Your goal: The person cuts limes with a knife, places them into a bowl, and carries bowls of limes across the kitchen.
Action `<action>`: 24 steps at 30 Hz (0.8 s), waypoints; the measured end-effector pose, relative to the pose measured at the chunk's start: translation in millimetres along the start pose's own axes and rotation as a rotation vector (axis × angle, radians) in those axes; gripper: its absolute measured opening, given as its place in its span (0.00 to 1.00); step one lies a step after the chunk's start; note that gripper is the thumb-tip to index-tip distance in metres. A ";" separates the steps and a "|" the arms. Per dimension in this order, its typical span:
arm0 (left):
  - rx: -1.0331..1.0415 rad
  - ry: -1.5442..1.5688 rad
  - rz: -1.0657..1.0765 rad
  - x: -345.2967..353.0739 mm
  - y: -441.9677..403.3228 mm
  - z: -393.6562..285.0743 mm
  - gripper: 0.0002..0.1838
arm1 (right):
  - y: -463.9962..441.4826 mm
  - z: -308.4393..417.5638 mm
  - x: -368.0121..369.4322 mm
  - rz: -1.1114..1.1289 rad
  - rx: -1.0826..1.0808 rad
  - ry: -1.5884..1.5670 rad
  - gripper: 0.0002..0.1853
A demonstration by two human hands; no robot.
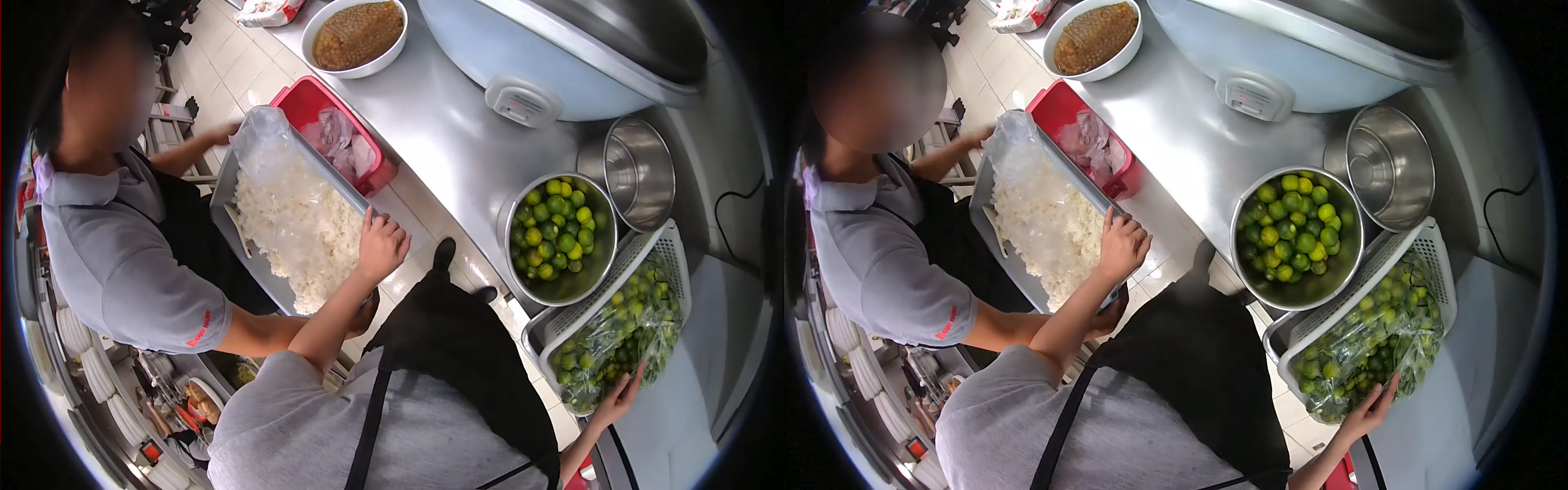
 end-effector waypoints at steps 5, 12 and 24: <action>-0.015 0.053 -0.015 2.7 0.8 12.4 0.06 | -2.6 2.2 1.7 0.008 0.015 0.055 0.20; -0.059 0.015 -0.051 -9.9 8.4 46.8 0.05 | -0.6 6.6 0.2 -0.004 0.016 0.089 0.20; -0.127 -0.102 -0.239 -65.3 -1.4 103.4 0.06 | 7.2 3.9 -0.2 -0.073 -0.051 0.046 0.19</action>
Point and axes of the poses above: each hand's wrist, its own y-axis away from the middle knuckle, its own x-axis out of the palm, z = x × y, the point moved 9 cm from there along -y, towards the middle knuckle, and after that the axes turned 10 degrees about z, right-handed, at the moved point
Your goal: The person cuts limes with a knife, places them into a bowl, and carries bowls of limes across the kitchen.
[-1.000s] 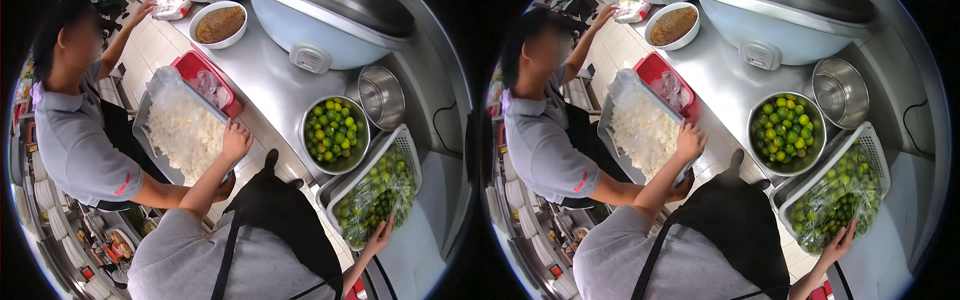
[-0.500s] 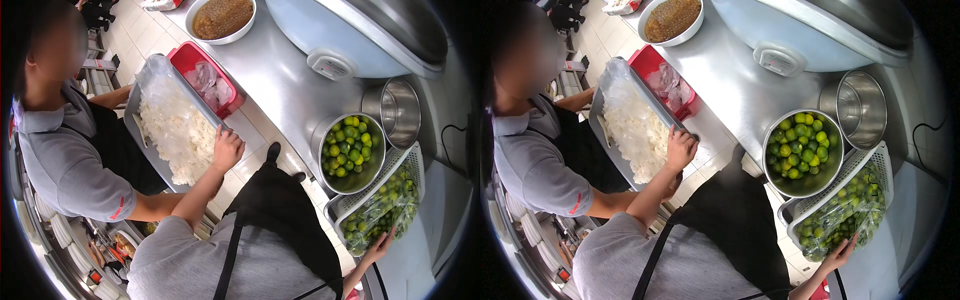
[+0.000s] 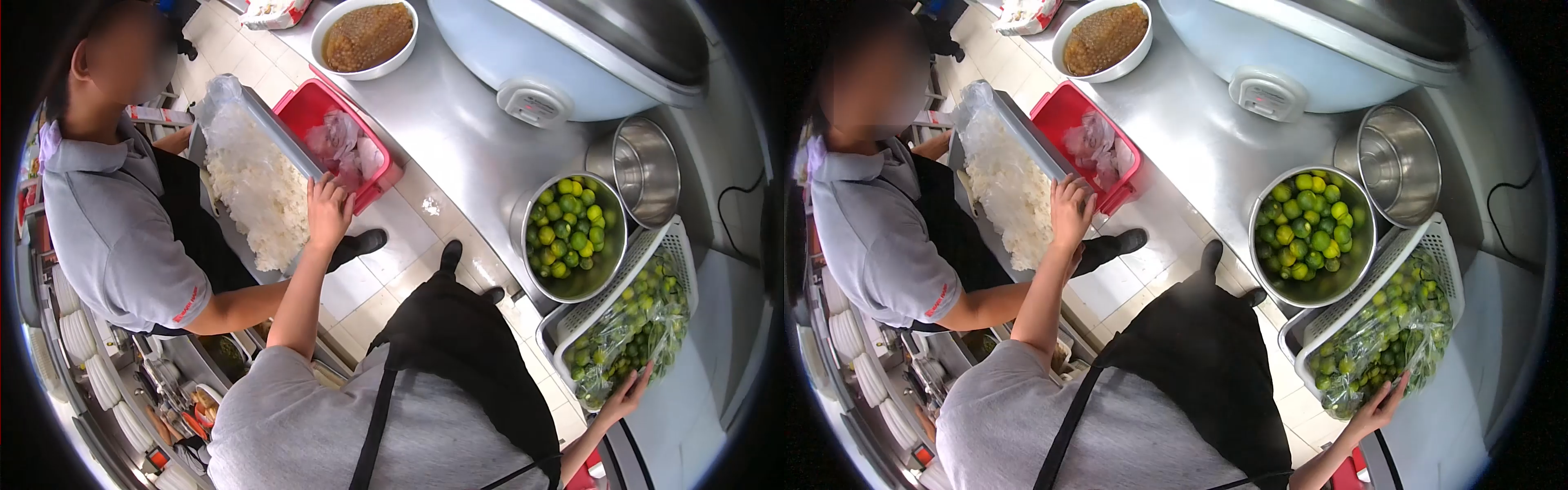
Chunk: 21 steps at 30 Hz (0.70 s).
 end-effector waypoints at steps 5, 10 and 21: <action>0.026 0.150 -0.019 -5.9 -3.9 -40.8 0.08 | 4.8 -18.9 -2.1 -0.053 0.016 -0.078 0.19; 0.174 0.336 -0.088 -32.2 -18.0 -116.5 0.07 | 4.1 -21.6 -6.4 -0.062 -0.024 -0.114 0.19; 0.702 0.680 -0.080 -122.7 30.5 -386.8 0.10 | 21.0 -19.0 -107.6 -0.175 0.180 -0.122 0.24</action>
Point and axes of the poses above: each hand's wrist, its own y-axis away from the middle knuckle, its own x-axis out of the palm, z = x × y, the point moved 9 cm from there along -y, towards the middle knuckle, and after that the axes turned 10 degrees about z, right-handed, at the moved point
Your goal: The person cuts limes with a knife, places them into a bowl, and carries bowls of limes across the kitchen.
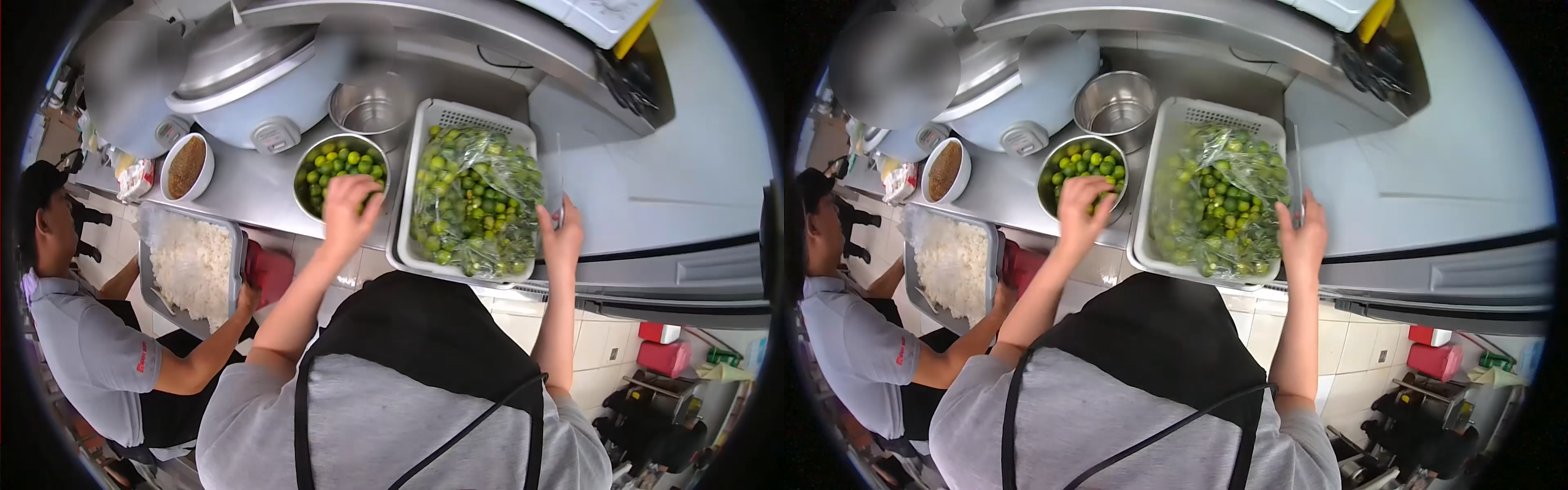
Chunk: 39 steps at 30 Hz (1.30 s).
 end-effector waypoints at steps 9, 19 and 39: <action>-0.183 0.169 0.258 103.8 -26.2 -28.7 0.41 | -38.0 -42.2 19.1 -0.133 -0.276 -0.012 0.12; -0.229 0.268 0.074 135.8 -1.8 -30.6 0.45 | -42.8 8.9 54.8 0.043 -0.395 -0.160 0.09; -0.404 0.189 -0.199 46.5 134.9 -60.4 0.23 | 4.6 17.8 86.4 0.243 -0.553 0.297 0.18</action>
Point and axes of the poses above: each hand's wrist, its own y-axis away from the middle knuckle, its own x-axis out of the palm, z = x × y, the point moved 9 cm from there along -y, towards the middle knuckle, and after that the axes turned 10 degrees about z, right-handed, at the moved point
